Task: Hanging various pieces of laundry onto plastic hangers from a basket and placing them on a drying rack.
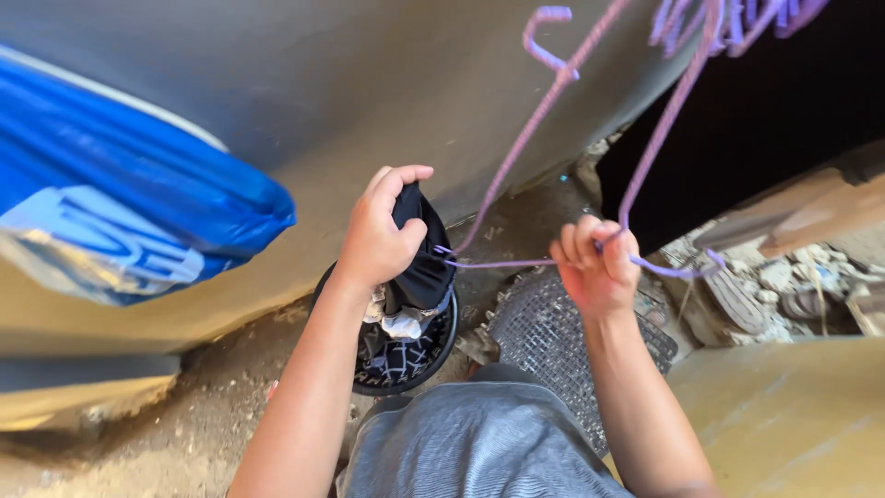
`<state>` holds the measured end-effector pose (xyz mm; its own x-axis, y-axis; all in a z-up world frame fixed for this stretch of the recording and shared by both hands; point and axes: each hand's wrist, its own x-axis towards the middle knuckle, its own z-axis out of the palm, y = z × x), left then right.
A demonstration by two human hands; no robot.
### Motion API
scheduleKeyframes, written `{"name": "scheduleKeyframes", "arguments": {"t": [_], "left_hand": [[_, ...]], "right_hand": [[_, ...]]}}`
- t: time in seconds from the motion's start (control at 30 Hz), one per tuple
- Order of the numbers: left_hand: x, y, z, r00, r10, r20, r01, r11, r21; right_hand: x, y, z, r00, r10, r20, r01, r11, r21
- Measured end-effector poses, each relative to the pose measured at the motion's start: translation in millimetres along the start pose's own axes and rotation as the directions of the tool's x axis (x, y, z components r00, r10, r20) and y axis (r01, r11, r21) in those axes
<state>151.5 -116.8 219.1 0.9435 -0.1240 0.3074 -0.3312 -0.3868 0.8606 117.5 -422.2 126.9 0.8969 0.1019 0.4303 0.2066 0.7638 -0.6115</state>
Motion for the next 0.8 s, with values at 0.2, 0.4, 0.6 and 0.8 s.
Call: {"name": "scheduleKeyframes", "arguments": {"t": [0.2, 0.4, 0.6, 0.8], "left_hand": [[-28.5, -24.4, -31.9, 0.999, 0.025, -0.022, -0.029, 0.982, -0.189], [-64.8, -25.2, -91.2, 0.978, -0.194, -0.076, 0.109, 0.789, -0.604], [-114.3, -53.2, -131.4, 0.888, -0.369, -0.274, 0.072, 0.7, -0.71], [-146.9, -102.5, -148.3, 0.779, -0.374, -0.503, -0.004, 0.8, -0.6]], "right_hand": [[40.6, 79.3, 23.3, 0.99, 0.103, 0.098, -0.122, 0.97, 0.212], [44.1, 158.9, 19.2, 0.959, 0.254, 0.129, -0.252, 0.967, -0.027], [75.9, 179.5, 28.6, 0.849, 0.528, -0.011, -0.514, 0.822, -0.245], [99.6, 138.8, 75.4, 0.731, 0.682, 0.013, -0.454, 0.5, -0.737]]}}
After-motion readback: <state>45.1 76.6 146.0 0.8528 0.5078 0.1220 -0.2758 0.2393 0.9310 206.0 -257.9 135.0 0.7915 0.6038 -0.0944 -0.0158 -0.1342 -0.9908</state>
